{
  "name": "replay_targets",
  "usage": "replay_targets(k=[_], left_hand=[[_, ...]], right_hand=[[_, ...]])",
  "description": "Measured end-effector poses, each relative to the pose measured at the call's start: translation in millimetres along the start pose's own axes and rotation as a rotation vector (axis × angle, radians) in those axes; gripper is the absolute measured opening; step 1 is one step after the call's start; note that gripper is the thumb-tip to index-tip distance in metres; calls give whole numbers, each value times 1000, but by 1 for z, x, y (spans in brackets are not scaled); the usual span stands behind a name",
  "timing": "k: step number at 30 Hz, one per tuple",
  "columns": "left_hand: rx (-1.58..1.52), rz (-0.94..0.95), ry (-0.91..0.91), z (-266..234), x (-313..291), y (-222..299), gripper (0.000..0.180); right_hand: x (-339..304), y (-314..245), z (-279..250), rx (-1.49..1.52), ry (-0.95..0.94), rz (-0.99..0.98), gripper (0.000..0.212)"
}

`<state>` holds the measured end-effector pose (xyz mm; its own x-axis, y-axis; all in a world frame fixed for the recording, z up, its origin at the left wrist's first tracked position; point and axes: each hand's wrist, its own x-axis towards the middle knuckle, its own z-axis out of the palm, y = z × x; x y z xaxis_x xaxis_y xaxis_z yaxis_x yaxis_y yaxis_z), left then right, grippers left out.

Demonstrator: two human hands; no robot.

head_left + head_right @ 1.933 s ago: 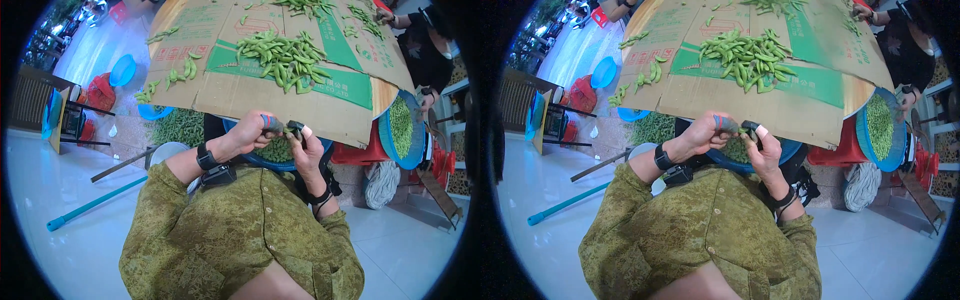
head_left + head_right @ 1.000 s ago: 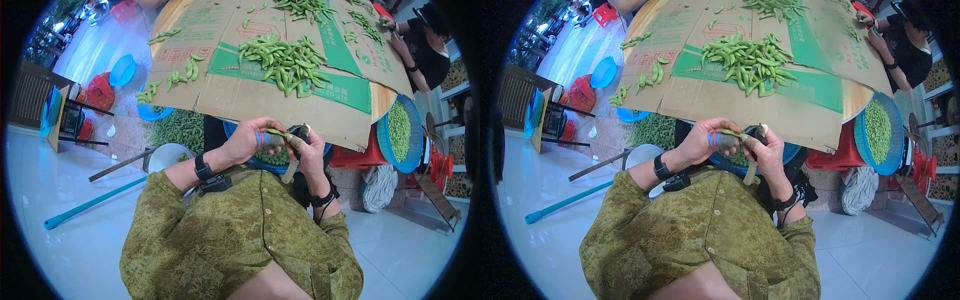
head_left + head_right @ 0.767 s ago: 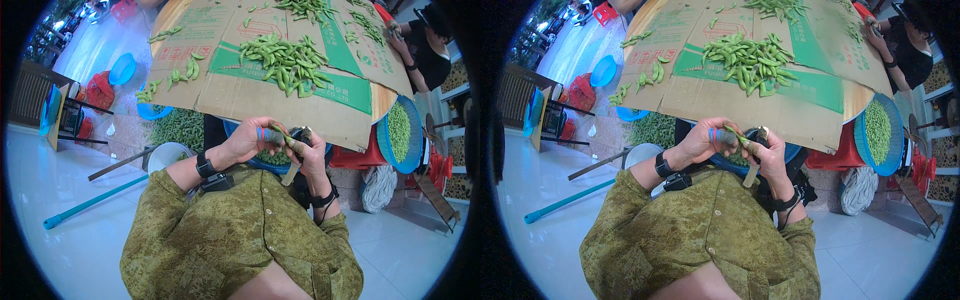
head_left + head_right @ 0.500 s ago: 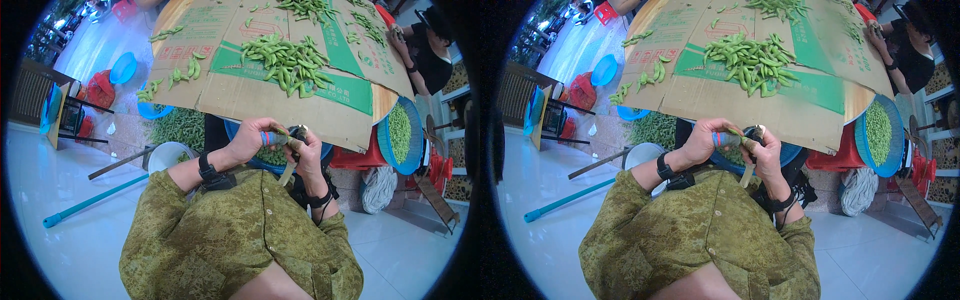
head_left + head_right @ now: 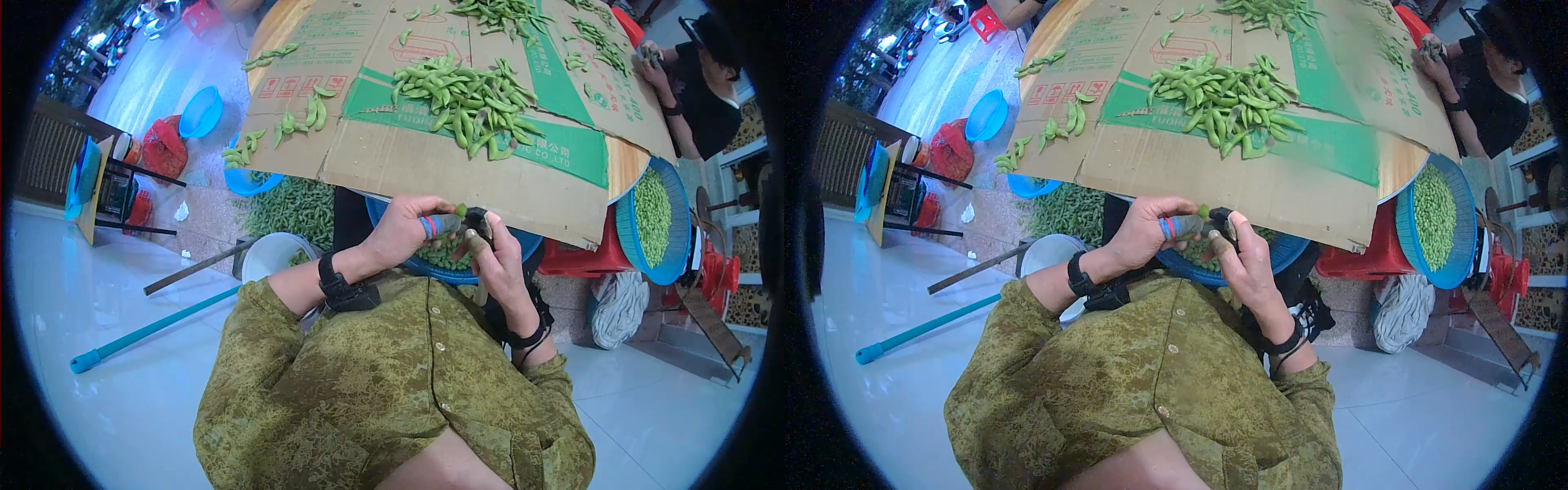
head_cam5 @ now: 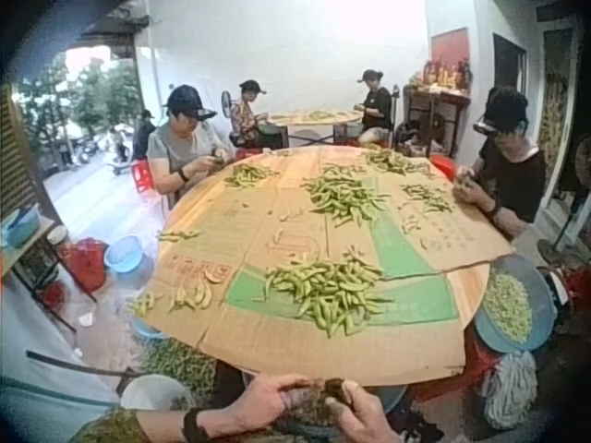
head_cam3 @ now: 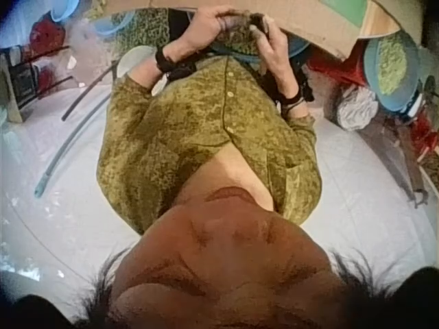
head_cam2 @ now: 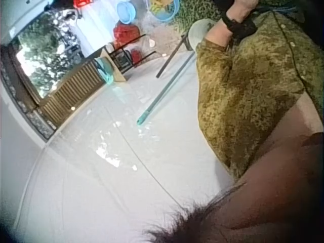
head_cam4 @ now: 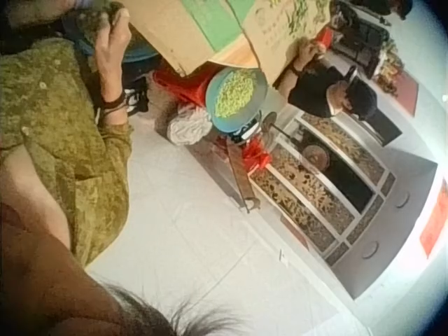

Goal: Manually removing green beans from their pods using a thumb-mounted knife and collecting them in a basin.

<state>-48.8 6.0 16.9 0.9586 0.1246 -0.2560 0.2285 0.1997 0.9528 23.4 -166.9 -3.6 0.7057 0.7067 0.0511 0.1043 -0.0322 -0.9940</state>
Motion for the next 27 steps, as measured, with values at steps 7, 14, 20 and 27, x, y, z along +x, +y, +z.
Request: replay_targets(k=[7,14,20,27], left_hand=[[-9,-59,17,1,3,-9,13],[-130,-87,22,1,6,-19,9],[-27,68,37,6,5,-19,10],[-251,-94,-44,2,11,-11,11]], right_hand=[[-4,8,4,520,-74,250,31],[-7,15,13,639,-13,207,38],[-7,17,15,548,38,188,37],[-6,19,13,528,64,153,40]])
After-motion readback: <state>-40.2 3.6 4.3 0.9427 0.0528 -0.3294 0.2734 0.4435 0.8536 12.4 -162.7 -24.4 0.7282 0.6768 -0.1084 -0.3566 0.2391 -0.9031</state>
